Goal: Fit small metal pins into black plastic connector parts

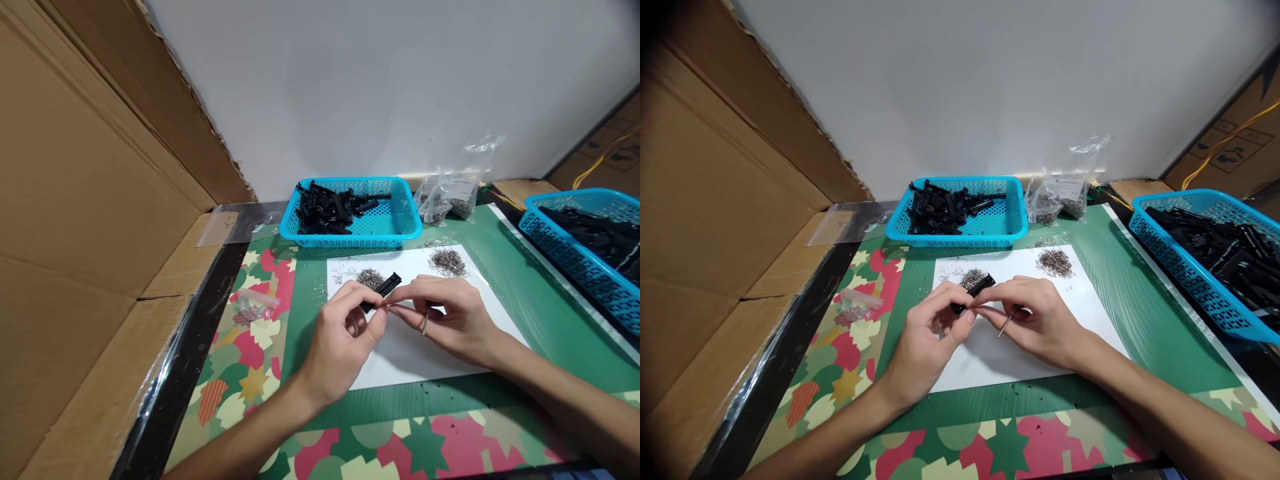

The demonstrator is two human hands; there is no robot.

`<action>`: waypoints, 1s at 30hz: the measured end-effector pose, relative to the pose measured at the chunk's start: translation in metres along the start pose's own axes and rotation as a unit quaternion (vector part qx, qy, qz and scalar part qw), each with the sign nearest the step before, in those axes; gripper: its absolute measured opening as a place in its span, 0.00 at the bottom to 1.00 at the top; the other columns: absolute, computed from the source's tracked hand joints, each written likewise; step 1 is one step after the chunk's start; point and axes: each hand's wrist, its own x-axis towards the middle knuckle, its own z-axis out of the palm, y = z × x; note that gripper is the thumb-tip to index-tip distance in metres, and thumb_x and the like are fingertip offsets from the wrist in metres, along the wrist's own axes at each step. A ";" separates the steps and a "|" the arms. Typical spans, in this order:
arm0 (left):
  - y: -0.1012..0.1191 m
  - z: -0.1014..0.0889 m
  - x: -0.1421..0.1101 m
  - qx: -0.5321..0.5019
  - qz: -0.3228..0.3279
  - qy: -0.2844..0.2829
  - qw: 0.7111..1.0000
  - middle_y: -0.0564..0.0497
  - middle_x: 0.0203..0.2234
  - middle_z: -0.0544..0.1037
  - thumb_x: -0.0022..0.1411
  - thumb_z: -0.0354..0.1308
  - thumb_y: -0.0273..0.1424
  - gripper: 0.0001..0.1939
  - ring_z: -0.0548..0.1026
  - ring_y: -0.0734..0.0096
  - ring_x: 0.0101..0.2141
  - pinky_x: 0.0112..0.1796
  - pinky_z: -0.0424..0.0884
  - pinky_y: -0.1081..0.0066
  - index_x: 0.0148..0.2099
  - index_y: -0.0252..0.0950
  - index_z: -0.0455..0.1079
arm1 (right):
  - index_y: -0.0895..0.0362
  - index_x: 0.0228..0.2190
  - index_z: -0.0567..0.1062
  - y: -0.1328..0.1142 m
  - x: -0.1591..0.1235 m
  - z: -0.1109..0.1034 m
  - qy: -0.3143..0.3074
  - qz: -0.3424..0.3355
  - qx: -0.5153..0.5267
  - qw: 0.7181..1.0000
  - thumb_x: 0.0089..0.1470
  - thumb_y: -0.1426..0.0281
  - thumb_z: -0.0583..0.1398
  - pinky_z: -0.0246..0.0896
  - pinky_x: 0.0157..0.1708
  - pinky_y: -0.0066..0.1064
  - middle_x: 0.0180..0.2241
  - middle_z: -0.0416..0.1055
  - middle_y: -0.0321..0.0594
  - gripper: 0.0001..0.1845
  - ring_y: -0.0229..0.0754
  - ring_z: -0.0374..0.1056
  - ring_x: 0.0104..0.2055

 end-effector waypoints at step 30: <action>-0.006 0.004 -0.002 -0.090 -0.082 -0.007 0.993 0.58 0.24 0.68 0.75 0.61 0.44 0.15 0.62 0.78 0.21 0.23 0.56 0.74 0.57 0.42 0.75 | 0.57 0.32 0.86 0.009 0.009 -0.007 0.080 0.174 0.098 0.977 0.59 0.66 0.70 0.41 0.19 0.29 0.17 0.59 0.29 0.07 0.33 0.49 0.20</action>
